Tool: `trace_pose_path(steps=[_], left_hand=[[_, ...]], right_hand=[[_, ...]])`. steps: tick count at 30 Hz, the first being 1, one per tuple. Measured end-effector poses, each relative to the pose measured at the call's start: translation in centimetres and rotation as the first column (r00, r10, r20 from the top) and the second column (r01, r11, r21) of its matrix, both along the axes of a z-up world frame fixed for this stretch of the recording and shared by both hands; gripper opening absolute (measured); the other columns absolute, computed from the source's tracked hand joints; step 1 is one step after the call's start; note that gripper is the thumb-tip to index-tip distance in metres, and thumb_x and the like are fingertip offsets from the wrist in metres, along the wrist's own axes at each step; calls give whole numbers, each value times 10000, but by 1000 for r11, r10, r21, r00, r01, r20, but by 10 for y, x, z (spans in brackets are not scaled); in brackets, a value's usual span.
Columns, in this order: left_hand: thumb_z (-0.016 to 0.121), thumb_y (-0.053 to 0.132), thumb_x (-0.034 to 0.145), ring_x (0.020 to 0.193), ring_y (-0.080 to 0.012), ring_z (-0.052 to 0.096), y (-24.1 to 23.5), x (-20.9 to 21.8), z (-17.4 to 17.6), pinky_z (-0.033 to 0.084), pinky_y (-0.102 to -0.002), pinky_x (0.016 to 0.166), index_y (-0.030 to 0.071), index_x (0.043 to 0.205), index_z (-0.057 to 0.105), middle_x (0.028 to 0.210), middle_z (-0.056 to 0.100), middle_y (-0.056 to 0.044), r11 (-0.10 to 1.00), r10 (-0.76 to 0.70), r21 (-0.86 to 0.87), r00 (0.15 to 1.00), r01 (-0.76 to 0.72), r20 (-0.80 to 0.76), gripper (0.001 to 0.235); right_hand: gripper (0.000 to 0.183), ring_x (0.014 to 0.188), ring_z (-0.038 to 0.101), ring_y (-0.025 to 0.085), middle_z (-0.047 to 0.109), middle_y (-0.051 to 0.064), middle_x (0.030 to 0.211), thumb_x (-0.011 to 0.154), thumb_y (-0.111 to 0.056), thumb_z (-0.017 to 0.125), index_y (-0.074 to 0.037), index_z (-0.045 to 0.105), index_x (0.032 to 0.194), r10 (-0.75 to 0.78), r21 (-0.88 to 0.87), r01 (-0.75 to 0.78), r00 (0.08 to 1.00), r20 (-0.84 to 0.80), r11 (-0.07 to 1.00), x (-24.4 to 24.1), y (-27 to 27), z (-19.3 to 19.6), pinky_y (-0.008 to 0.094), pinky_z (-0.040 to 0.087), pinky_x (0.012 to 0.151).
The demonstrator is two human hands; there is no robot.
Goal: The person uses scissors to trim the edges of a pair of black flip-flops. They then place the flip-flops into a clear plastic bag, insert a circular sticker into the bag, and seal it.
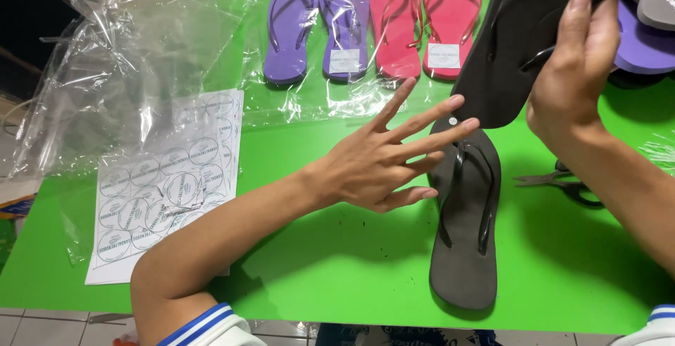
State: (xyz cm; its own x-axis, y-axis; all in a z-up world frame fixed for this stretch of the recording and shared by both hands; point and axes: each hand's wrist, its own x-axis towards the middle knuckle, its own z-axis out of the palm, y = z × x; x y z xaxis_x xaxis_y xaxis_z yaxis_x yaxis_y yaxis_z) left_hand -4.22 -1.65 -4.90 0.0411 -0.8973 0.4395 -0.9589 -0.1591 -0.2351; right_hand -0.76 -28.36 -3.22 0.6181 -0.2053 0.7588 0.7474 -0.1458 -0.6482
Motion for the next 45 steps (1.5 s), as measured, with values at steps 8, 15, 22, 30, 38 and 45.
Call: trace_pose_path(steps=[8, 15, 22, 30, 38, 45], left_hand=[[700, 325, 959, 954, -284, 629, -13, 0, 18, 537, -404, 942, 33, 1085, 493, 1028, 594, -156, 854, 13, -486, 940, -188, -340, 380], [785, 67, 920, 905, -232, 814, -27, -4, 20, 718, -334, 834, 165, 1593, -6, 1559, 501, -167, 714, -337, -518, 417, -471, -844, 1043], [681, 3, 952, 979, -321, 842, -24, 4, 1, 720, -407, 912, 191, 1618, -84, 1349, 693, -250, 721, -227, -517, 547, -461, -805, 1032], [773, 46, 918, 1466, -376, 536, -2, 24, 12, 489, -389, 1249, 77, 1579, 62, 1651, 327, -258, 581, -123, -531, 578, -617, -807, 971], [803, 27, 834, 1435, -485, 437, 42, -24, 20, 567, -567, 1095, 213, 1575, -50, 1706, -99, -207, 716, -238, -272, 141, -643, -961, 1145], [791, 87, 806, 1371, -412, 541, 51, -77, 14, 527, -642, 1083, 298, 1557, 237, 1575, 359, -275, 841, -67, 3, -111, -541, -992, 958]], right_hand=[[239, 1285, 491, 204, 506, 151, 1406, 1230, -205, 373, -54, 396, 1413, -8, -56, 7, 1000, -17, 998, -3, -6, -2, 356, 433, 1153], [163, 1079, 556, 128, 597, 77, 1171, 1121, -115, 498, -11, 476, 1244, 85, -222, -225, 857, -508, 949, -47, 44, 5, 265, 491, 917], [579, 1490, 299, 317, 249, 184, 1564, 1079, -357, 529, 166, 677, 1277, 68, -784, 276, 925, 374, 556, -72, 64, 4, 564, 395, 1266], [147, 984, 782, 284, 790, 156, 1046, 876, -20, 681, -16, 751, 1005, 606, -867, -198, 783, 141, 458, -89, 55, 10, 423, 633, 933], [690, 1004, 691, 194, 520, 31, 1378, 835, -556, 628, -382, 497, 1489, -463, -837, -482, 698, -545, 259, -80, 0, 22, 482, 562, 953], [432, 821, 725, 178, 737, -13, 1149, 861, -207, 729, -301, 704, 1283, -294, -746, -573, 689, -663, 340, -75, -13, 2, 362, 605, 722]])
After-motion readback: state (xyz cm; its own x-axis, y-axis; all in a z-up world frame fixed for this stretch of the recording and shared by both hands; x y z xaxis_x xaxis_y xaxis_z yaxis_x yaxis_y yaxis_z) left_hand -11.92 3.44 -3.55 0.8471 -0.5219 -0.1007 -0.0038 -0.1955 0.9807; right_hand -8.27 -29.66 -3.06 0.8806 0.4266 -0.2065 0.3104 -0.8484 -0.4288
